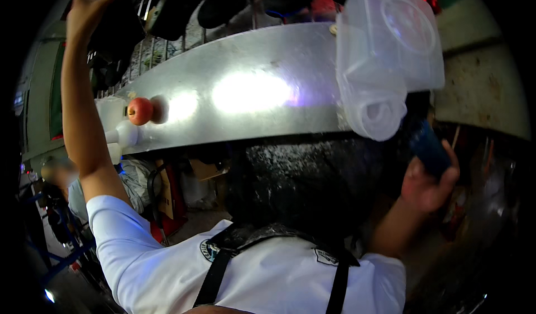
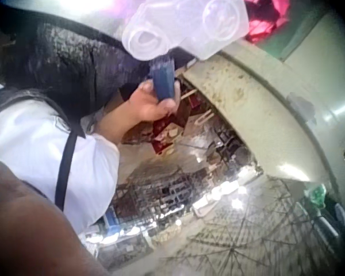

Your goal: The person applies adhesive to the edges of shoe uppers using a brush, dipping the brush into a container of blue liquid, and then places the treated shoes onto a conveyor rack.

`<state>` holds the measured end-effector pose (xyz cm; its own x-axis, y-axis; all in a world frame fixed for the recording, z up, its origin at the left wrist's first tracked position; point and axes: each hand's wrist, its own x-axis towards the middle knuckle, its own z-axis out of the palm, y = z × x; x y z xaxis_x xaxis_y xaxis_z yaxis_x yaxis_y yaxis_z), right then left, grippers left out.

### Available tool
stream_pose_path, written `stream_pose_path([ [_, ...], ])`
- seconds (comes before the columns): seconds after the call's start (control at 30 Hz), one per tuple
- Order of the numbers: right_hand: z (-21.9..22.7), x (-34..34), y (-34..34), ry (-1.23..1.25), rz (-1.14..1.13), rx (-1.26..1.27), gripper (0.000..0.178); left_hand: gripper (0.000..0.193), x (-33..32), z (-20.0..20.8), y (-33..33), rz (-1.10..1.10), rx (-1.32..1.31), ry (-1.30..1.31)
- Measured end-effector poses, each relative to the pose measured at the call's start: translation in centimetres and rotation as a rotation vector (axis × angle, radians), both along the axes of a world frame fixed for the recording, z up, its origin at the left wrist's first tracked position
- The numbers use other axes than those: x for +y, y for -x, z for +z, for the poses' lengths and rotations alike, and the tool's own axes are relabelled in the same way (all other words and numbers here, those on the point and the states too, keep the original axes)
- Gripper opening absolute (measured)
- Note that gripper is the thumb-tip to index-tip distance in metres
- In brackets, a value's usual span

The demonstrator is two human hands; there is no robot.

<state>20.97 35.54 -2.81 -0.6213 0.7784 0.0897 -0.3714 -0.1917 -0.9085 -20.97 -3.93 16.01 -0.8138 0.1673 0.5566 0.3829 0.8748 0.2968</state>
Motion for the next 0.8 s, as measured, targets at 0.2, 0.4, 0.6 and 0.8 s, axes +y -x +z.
stream_pose_path([
  [0.2, 2.5, -1.3, 3.7, -0.156, 0.239, -0.041, 0.052, 0.105, 1.5, -3.5, -8.2, -0.458, -0.176, -0.435],
  [0.4, 2.6, -1.7, 4.0, -0.252, 0.190, -0.080, 0.048, 0.118, 4.0, -11.2, -10.9, -0.790, -0.241, -0.675],
  [0.6, 1.6, -1.1, 3.1, -0.214, 0.181, -0.056, 0.048, 0.150, 6.1, -11.8, -11.4, -0.872, -0.422, -0.842],
  [0.8, 0.8, -0.9, 3.4, -0.187, 0.171, -0.078, 0.050, 0.162, 4.4, -12.7, -10.2, -0.910, -0.070, -0.347],
])
